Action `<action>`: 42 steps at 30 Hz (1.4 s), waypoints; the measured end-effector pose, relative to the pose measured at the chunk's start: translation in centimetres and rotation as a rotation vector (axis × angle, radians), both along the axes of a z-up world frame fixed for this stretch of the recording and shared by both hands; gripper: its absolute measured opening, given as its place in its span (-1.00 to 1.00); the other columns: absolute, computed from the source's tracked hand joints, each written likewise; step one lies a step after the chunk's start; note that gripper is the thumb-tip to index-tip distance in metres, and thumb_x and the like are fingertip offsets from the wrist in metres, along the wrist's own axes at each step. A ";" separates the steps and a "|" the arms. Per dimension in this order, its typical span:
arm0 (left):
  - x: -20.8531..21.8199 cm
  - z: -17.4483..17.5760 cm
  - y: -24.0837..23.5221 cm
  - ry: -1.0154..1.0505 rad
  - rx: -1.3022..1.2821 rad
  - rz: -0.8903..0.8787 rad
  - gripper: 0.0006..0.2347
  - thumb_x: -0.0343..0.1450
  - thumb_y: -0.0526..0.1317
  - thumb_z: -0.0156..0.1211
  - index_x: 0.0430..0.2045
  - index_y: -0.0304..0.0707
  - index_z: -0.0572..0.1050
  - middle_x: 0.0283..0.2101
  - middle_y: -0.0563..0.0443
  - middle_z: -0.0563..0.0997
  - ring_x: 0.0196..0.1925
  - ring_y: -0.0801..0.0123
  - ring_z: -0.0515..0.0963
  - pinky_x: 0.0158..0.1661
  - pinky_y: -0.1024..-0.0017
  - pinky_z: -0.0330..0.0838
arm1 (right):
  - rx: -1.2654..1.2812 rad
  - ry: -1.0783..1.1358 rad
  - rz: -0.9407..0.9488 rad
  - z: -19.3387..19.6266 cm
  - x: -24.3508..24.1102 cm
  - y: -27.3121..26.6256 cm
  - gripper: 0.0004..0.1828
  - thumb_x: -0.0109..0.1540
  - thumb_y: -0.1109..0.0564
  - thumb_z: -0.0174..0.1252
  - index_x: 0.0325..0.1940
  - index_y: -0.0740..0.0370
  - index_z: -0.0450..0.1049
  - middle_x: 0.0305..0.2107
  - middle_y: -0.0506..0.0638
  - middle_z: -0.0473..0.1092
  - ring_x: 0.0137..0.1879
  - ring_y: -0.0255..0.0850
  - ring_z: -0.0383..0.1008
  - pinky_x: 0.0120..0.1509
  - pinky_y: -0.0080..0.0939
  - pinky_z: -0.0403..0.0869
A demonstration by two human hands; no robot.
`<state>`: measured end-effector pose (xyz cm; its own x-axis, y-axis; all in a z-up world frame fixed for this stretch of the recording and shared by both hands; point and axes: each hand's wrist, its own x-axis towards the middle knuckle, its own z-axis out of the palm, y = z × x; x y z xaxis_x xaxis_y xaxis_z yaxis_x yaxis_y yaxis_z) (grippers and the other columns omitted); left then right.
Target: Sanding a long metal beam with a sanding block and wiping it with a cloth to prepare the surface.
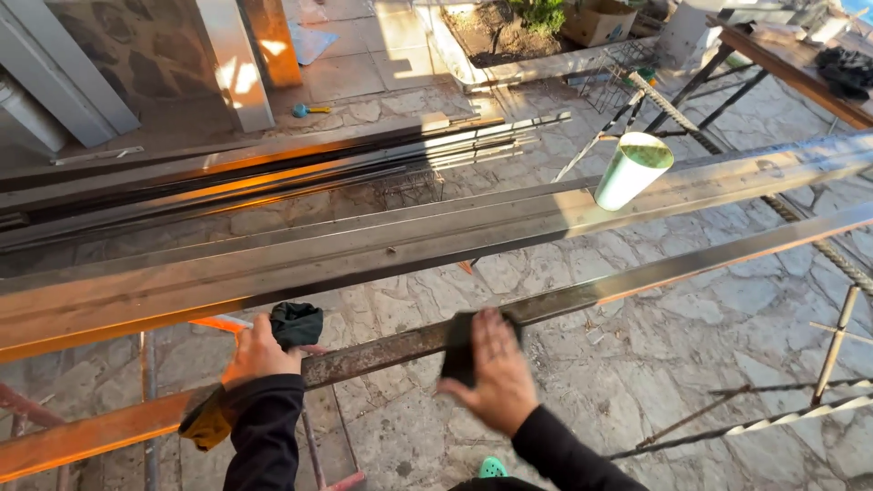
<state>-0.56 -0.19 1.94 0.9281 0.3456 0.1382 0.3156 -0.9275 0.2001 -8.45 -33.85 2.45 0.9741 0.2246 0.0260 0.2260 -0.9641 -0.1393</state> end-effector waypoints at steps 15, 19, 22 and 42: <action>0.1 -1.9 0.1 -0.020 -0.040 0.013 -0.47 0.23 0.03 0.40 0.09 0.06 0.41 -0.09 -0.04 0.59 0.02 0.10 0.63 -0.16 0.07 0.59 | 0.073 -0.154 -0.040 -1.4 4.4 -0.5 0.32 0.20 -0.72 -0.18 0.56 0.46 -0.18 0.49 0.42 -0.18 0.63 0.18 -0.21 0.66 0.09 -0.21; -0.1 -0.3 0.1 0.008 -0.061 -0.017 -0.47 0.24 -0.04 0.40 0.10 -0.03 0.40 -0.05 -0.07 0.61 0.03 0.02 0.56 -0.24 0.00 0.58 | 0.108 -0.111 0.200 1.6 -0.4 3.9 0.34 0.20 -0.74 -0.35 0.61 0.42 -0.38 0.56 0.33 -0.35 0.68 0.09 -0.37 0.68 0.03 -0.29; 0.1 -0.3 0.0 0.017 -0.079 -0.002 -0.41 0.23 0.02 0.43 0.17 -0.01 0.40 -0.03 -0.09 0.61 -0.04 0.01 0.61 -0.22 0.01 0.57 | -0.074 0.005 0.089 -0.5 -0.8 -0.7 0.32 0.28 -0.70 -0.17 0.60 0.41 -0.42 0.56 0.33 -0.43 0.67 0.08 -0.46 0.64 -0.01 -0.35; 0.0 -0.6 -0.1 -0.038 -0.018 0.003 -0.48 0.21 -0.04 0.45 0.05 0.02 0.44 -0.18 -0.05 0.60 -0.22 -0.04 0.68 -0.34 0.01 0.55 | 0.012 -0.119 0.091 0.0 -0.7 0.8 0.44 0.16 -0.77 -0.20 0.59 0.45 -0.44 0.55 0.36 -0.46 0.68 0.13 -0.46 0.66 0.06 -0.33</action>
<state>-0.59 -0.28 1.33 0.9212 0.3514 0.1668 0.3105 -0.9227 0.2286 -9.19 -33.01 2.43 0.9395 0.3111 0.1434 0.3283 -0.9372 -0.1180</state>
